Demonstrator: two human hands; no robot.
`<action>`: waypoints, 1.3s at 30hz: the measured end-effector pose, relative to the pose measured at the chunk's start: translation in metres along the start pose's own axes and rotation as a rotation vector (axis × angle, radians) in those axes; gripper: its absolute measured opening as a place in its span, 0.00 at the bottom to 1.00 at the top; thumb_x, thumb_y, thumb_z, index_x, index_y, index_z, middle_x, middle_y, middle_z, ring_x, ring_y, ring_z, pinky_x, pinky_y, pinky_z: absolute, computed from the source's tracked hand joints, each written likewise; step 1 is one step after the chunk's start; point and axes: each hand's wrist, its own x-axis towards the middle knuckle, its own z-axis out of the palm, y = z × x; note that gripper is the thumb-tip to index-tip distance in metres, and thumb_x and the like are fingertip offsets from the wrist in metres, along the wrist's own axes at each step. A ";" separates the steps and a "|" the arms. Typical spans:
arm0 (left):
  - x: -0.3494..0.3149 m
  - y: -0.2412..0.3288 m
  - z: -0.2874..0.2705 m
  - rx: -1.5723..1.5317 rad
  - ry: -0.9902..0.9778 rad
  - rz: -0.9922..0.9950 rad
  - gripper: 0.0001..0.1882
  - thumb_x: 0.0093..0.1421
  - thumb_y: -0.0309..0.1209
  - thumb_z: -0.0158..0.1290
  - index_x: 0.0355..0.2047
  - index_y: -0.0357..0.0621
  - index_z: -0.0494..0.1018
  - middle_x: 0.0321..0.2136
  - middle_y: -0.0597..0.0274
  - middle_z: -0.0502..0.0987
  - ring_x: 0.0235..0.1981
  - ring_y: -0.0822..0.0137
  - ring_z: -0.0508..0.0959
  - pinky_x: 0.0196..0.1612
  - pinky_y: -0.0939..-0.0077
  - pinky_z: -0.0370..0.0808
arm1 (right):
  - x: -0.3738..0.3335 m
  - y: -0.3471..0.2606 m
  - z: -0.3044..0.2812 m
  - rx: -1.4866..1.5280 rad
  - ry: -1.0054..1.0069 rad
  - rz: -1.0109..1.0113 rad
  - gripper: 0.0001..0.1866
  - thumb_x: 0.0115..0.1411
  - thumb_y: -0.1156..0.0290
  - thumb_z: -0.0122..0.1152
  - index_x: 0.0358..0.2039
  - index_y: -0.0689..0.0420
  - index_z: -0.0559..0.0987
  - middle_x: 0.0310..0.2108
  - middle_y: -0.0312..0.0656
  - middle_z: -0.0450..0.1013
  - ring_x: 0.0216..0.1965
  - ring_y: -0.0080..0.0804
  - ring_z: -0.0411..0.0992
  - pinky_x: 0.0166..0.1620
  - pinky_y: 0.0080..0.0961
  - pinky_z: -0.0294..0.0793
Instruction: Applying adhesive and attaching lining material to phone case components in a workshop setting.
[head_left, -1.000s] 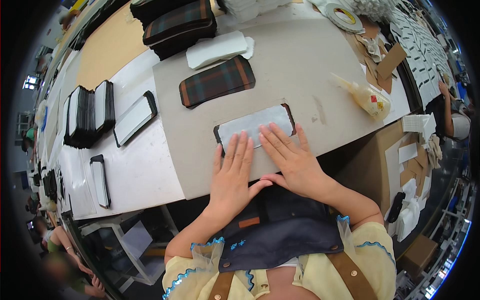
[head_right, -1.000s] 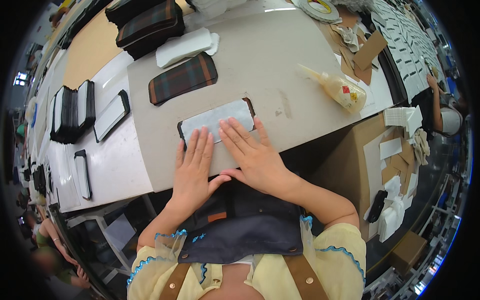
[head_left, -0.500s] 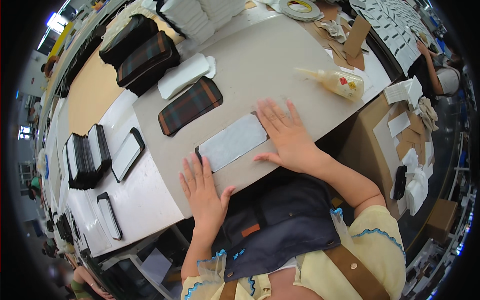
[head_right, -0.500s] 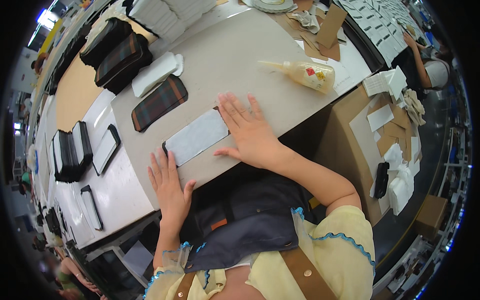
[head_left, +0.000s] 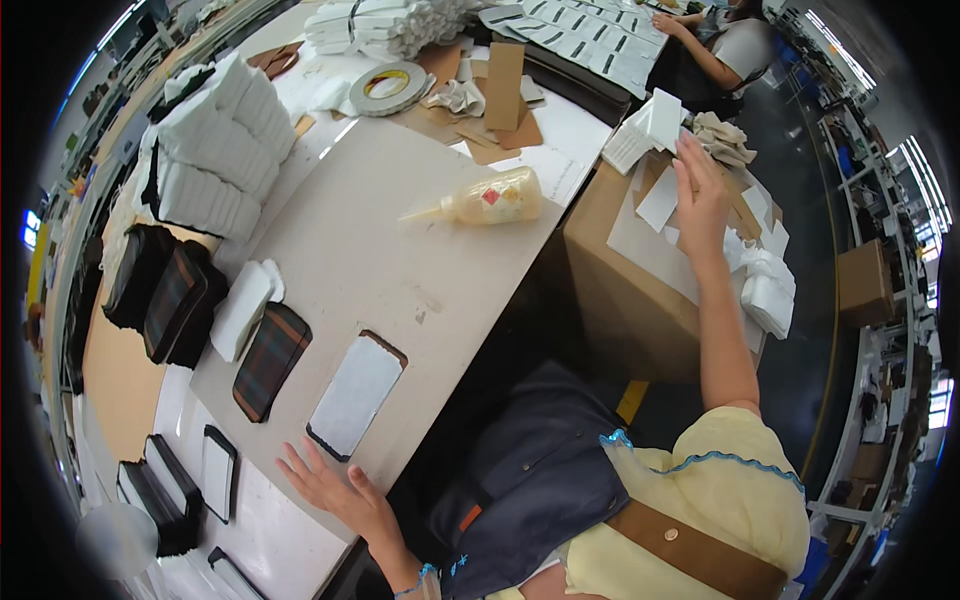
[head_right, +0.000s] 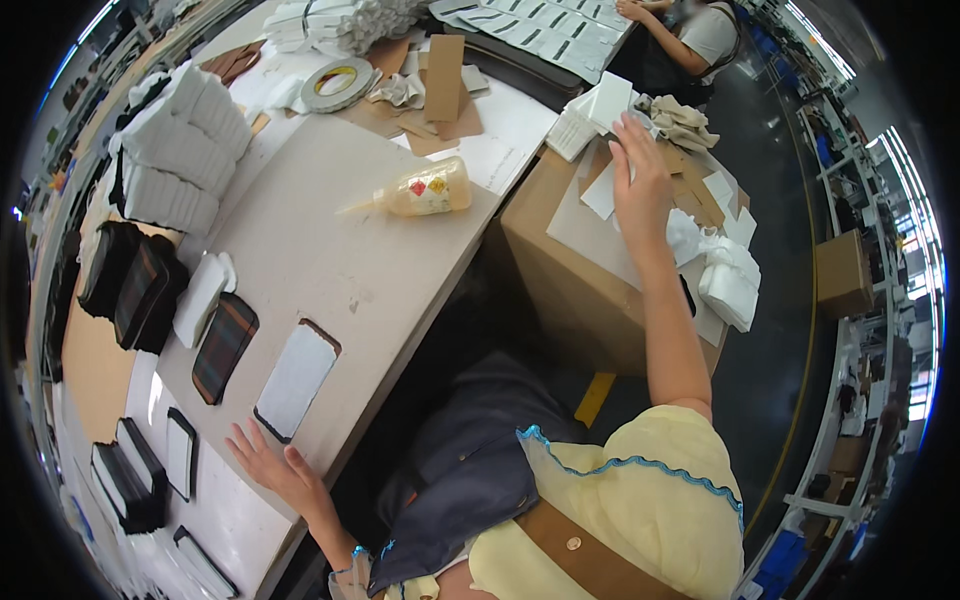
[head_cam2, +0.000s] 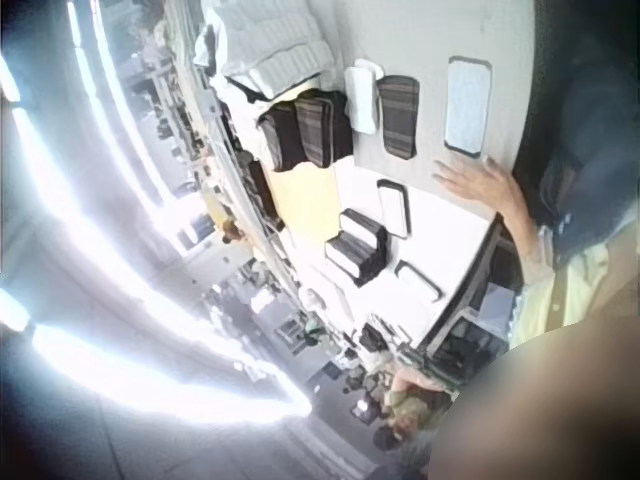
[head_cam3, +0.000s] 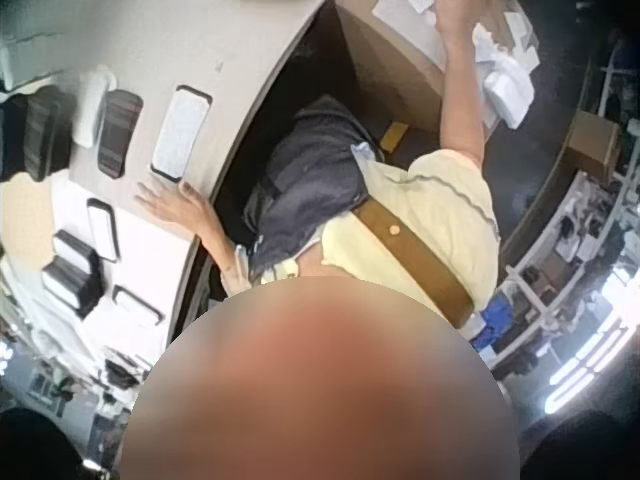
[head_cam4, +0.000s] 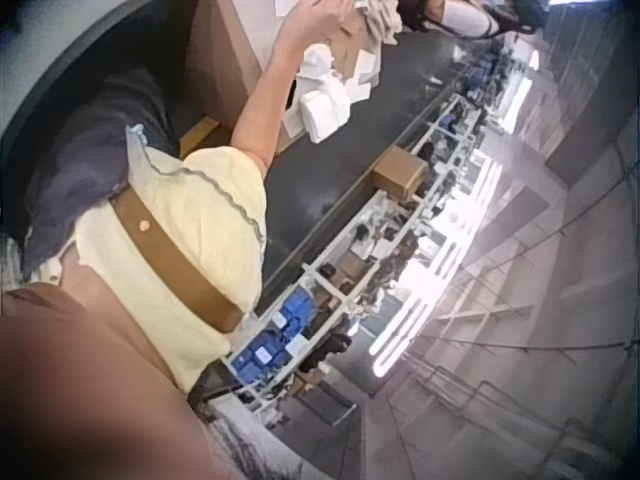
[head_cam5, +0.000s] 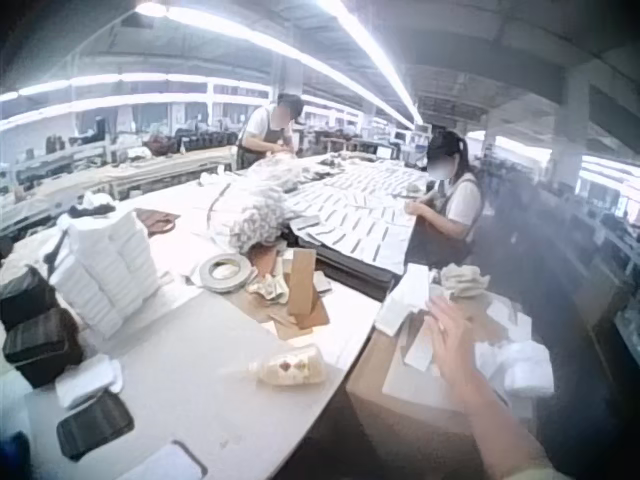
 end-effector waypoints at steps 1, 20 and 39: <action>0.000 0.001 0.002 -0.009 0.007 0.013 0.41 0.74 0.63 0.31 0.71 0.43 0.62 0.74 0.48 0.56 0.77 0.44 0.47 0.74 0.45 0.45 | 0.008 0.015 -0.004 -0.054 -0.038 0.031 0.20 0.68 0.66 0.61 0.57 0.62 0.80 0.61 0.48 0.75 0.64 0.45 0.71 0.67 0.40 0.66; 0.012 0.023 -0.008 -0.313 0.072 0.089 0.28 0.77 0.49 0.40 0.59 0.38 0.74 0.69 0.46 0.64 0.74 0.44 0.55 0.72 0.47 0.52 | 0.067 0.056 0.013 0.029 -0.191 0.082 0.11 0.70 0.67 0.58 0.41 0.61 0.82 0.34 0.56 0.80 0.37 0.57 0.79 0.40 0.46 0.77; 0.144 0.097 0.016 -1.844 -0.693 -0.345 0.34 0.74 0.53 0.46 0.67 0.36 0.62 0.58 0.54 0.76 0.60 0.62 0.76 0.63 0.62 0.75 | -0.027 -0.267 0.011 1.131 -0.441 -0.401 0.22 0.61 0.76 0.69 0.56 0.62 0.78 0.58 0.51 0.76 0.56 0.48 0.77 0.57 0.37 0.79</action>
